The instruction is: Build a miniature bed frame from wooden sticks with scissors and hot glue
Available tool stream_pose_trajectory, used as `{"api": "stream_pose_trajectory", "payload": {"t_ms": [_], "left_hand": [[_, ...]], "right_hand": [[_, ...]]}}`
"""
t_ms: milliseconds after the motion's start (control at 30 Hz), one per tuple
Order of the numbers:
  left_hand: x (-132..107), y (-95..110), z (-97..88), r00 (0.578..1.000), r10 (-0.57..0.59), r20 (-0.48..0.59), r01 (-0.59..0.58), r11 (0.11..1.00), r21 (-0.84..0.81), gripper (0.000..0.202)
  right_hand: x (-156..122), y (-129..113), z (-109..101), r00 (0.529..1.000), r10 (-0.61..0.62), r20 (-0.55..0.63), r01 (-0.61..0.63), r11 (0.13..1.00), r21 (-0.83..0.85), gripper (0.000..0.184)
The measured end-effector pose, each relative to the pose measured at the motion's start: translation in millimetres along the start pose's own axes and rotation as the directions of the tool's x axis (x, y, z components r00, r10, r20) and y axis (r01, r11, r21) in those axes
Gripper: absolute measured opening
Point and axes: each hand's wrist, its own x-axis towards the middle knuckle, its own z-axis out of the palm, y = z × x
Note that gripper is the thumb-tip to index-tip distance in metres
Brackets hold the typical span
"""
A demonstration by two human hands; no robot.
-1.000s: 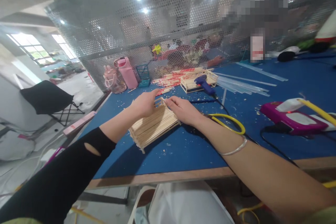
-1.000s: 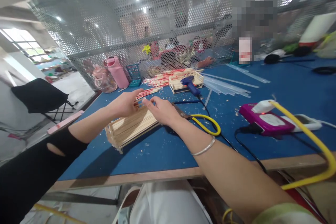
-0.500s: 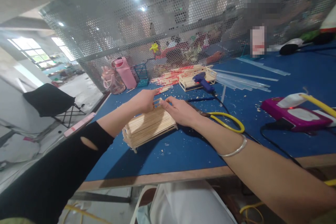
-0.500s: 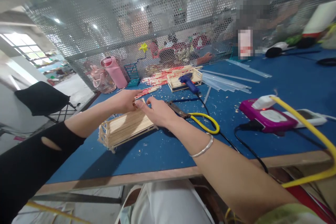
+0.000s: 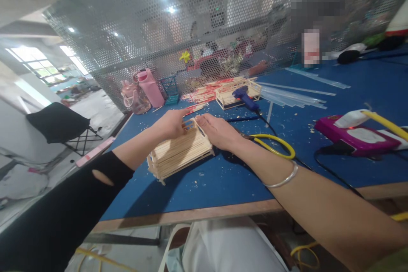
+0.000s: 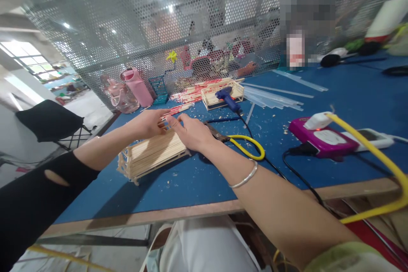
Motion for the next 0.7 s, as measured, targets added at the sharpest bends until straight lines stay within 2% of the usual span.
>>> {"api": "stream_pose_trajectory", "payload": {"t_ms": [233,433,700], "left_hand": [[2,-5,3.9,0.999,0.022,0.027,-0.020,0.996,-0.082,0.078],[-1,-7,5.0,1.000,0.014,0.006,-0.013,0.991,-0.130,0.076],[-3,-11,6.3,0.999,0.016,-0.028,-0.020,0.986,-0.166,0.074]], "right_hand": [[2,7,-6,0.986,0.026,-0.165,-0.002,0.990,0.144,0.068],[2,7,-5,0.990,0.004,-0.143,0.016,0.991,0.134,0.067],[1,5,-6,0.991,0.006,-0.137,0.011,0.992,0.124,0.056]]}}
